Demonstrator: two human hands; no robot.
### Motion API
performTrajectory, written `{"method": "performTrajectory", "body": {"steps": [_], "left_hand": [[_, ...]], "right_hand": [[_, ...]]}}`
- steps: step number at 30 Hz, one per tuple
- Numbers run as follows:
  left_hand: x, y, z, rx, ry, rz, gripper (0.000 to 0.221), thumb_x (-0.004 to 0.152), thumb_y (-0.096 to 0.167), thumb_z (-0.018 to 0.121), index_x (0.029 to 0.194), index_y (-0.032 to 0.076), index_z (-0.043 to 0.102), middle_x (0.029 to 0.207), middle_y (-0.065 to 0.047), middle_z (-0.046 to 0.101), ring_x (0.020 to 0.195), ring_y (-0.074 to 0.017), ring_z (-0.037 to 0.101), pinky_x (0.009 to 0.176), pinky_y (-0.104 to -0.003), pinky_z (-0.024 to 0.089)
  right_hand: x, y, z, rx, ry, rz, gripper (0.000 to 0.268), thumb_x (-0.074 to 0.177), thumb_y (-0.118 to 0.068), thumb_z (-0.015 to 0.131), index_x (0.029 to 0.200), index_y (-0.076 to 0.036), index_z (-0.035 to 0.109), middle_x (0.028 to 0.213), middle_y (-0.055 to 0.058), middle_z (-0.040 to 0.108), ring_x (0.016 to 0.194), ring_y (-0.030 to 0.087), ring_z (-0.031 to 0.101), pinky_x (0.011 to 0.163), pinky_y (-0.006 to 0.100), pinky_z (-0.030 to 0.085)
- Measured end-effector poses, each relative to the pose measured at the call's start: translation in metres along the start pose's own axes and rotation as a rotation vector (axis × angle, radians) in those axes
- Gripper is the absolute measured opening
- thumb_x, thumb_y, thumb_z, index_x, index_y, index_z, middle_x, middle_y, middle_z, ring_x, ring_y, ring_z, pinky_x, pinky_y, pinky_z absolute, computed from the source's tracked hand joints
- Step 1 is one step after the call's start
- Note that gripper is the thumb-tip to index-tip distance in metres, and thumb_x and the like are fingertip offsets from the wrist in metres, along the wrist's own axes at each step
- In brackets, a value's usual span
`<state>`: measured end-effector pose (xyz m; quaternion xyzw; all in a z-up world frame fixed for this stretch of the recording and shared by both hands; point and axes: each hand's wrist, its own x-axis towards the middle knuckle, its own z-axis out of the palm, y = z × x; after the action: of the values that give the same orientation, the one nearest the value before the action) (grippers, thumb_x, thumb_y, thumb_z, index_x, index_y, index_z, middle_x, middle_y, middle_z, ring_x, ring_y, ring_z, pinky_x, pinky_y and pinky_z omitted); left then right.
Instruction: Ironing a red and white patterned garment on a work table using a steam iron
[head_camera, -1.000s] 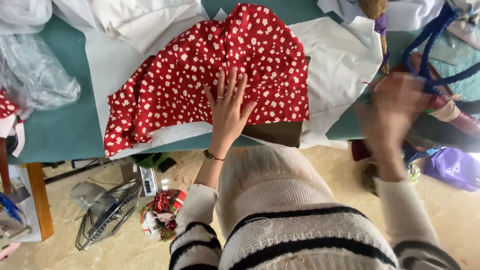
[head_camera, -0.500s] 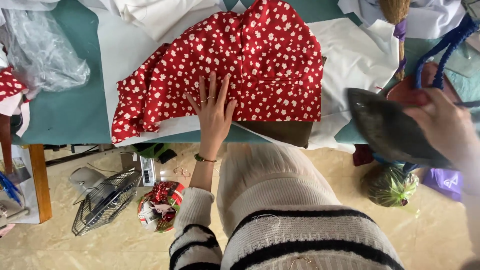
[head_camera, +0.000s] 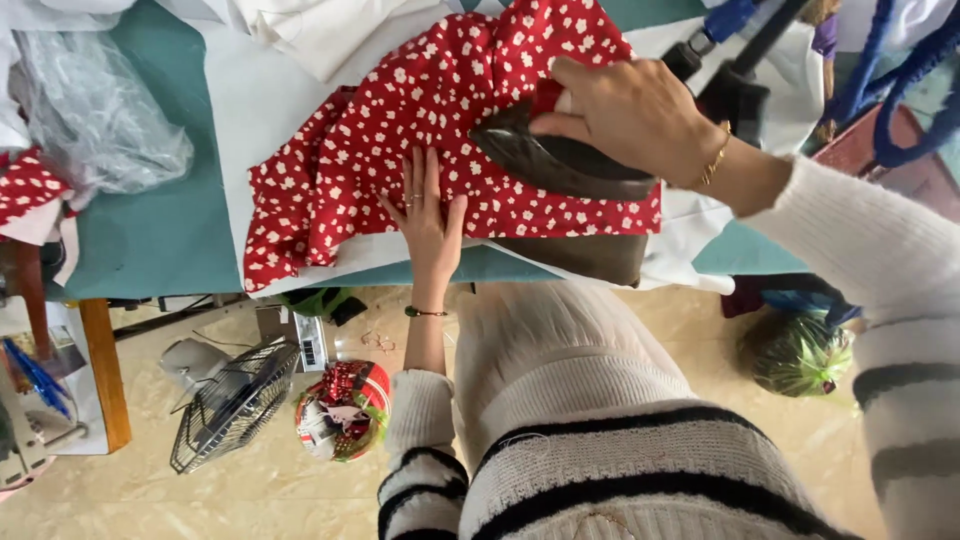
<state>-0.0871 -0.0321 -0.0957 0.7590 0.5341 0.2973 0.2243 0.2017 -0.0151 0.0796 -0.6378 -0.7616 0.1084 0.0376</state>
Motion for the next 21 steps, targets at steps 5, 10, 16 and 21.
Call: {"method": "performTrajectory", "body": {"steps": [5,10,16,21], "left_hand": [[0.002,-0.002,-0.005,-0.029,-0.019,-0.031,0.057,0.114,0.051,0.028,0.166,0.027,0.026,0.171,-0.003,0.025,0.157,-0.0250,0.023,0.117,-0.072,-0.005],[0.002,-0.001,-0.011,-0.136,-0.034,-0.124,0.057,0.113,0.052,0.027,0.163,0.025,0.033,0.166,-0.003,0.037,0.153,-0.0236,0.033,0.117,-0.072,-0.003],[0.009,0.006,-0.011,-0.100,-0.015,-0.160,0.059,0.110,0.054,0.039,0.157,0.019,0.042,0.157,-0.010,0.049,0.144,-0.0311,0.046,0.115,-0.076,0.005],[0.003,0.003,-0.004,-0.090,0.022,-0.156,0.058,0.112,0.054,0.030,0.157,0.018,0.041,0.157,-0.009,0.049,0.145,-0.0286,0.044,0.116,-0.073,0.005]], "right_hand": [[-0.036,-0.002,0.004,-0.026,0.026,-0.043,0.054,0.097,-0.064,0.061,0.119,-0.015,0.062,0.074,0.019,0.068,0.077,0.047,0.074,0.070,0.054,0.059],[-0.096,-0.001,0.025,-0.058,0.009,-0.022,0.056,0.092,-0.066,0.061,0.117,-0.016,0.063,0.065,0.014,0.064,0.068,0.042,0.073,0.065,0.049,0.060],[-0.085,-0.025,-0.002,-0.250,0.137,-0.052,0.051,0.096,-0.066,0.061,0.112,-0.018,0.060,0.063,0.007,0.065,0.062,0.030,0.073,0.062,0.038,0.058],[-0.038,-0.034,0.003,-0.247,0.235,-0.077,0.050,0.100,-0.065,0.063,0.110,-0.016,0.063,0.063,0.010,0.067,0.059,0.032,0.073,0.056,0.040,0.058]]}}
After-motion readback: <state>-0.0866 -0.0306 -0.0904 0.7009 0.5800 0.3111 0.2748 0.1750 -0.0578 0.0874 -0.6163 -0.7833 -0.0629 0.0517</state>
